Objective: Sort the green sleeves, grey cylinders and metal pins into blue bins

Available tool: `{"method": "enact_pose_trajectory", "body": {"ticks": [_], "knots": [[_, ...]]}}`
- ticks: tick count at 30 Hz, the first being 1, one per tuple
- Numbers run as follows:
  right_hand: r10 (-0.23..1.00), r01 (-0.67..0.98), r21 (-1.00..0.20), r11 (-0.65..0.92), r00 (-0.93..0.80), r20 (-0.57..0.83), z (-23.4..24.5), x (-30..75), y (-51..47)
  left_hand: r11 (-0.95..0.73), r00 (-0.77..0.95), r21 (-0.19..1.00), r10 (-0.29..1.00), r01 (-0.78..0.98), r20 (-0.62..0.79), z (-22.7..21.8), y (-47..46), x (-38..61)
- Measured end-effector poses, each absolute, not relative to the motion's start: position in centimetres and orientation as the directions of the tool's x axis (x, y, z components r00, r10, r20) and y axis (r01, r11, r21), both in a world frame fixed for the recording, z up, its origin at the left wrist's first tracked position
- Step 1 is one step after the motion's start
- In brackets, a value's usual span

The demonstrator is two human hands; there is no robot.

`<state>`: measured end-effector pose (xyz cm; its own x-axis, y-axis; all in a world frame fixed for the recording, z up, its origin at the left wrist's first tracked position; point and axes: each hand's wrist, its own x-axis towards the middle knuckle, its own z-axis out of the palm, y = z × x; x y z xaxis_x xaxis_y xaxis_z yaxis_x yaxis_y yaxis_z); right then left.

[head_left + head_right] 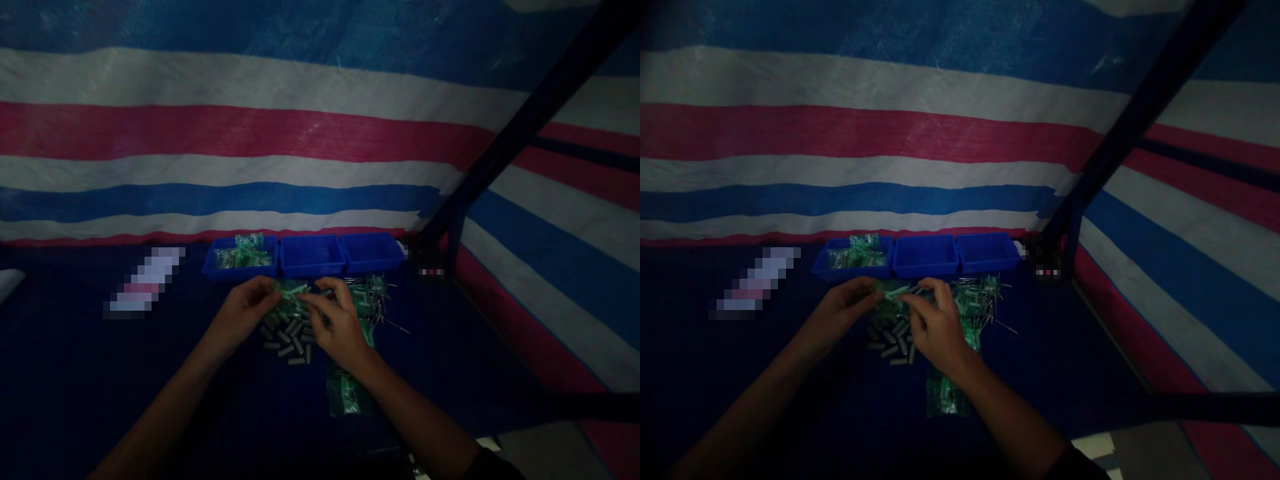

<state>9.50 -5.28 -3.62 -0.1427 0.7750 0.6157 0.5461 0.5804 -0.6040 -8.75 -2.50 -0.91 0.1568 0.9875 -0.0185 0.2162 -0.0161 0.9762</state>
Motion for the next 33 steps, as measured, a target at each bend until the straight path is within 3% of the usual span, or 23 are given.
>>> {"method": "enact_pose_trajectory", "body": {"ticks": [3, 5, 10, 12, 15, 17, 21, 24, 29, 33], "knots": [[0.794, 0.557, -0.641, 0.528, -0.055, 0.606, -3.4, 9.6, -5.0, -0.194, -0.055, 0.872, 0.968, 0.450, 0.244, 0.4, -0.1, -10.4], [0.797, 0.561, -0.650, 0.513, -0.028, 0.604, -3.1, 9.9, -4.7, -0.213, -0.123, 0.786, 0.931, 0.580, 0.343, 0.8, 1.8, -11.3], [0.832, 0.627, -0.621, 0.470, -0.079, 0.550, -2.6, 11.4, -3.4, -0.091, -0.097, 0.589, 0.955, 0.803, 0.280, -0.3, 5.2, -12.0], [0.858, 0.670, -0.603, 0.432, -0.101, 0.503, -2.6, 12.3, -2.8, -0.054, -0.055, 0.407, 0.967, 0.912, 0.250, -0.9, 5.1, -11.5], [0.907, 0.744, -0.566, 0.356, -0.129, 0.401, -2.9, 13.4, -2.4, 0.013, -0.053, 0.111, 0.927, 0.994, 0.370, -0.8, 3.7, -10.4], [0.930, 0.782, -0.521, 0.341, -0.201, 0.308, -3.1, 13.7, -2.6, 0.029, -0.054, 0.060, 0.875, 0.998, 0.481, -0.4, 2.1, -9.4], [0.914, 0.812, -0.420, 0.405, -0.374, 0.158, -3.6, 13.5, -3.3, -0.237, 0.138, 0.126, 0.840, 0.963, 0.524, -0.7, -1.4, -7.3], [0.923, 0.825, -0.414, 0.384, -0.339, 0.182, -4.1, 13.0, -3.1, -0.392, 0.241, 0.256, 0.849, 0.884, 0.470, -2.3, -3.3, -6.3], [0.900, 0.721, -0.566, 0.400, -0.192, 0.391, -4.3, 12.1, -2.5, -0.428, 0.239, 0.519, 0.888, 0.740, 0.392, -3.7, -4.3, -6.0], [0.881, 0.601, -0.700, 0.385, -0.014, 0.473, -3.9, 11.3, -3.0, -0.335, 0.282, 0.739, 0.938, 0.584, 0.202, -2.9, -5.0, -5.8]]}}
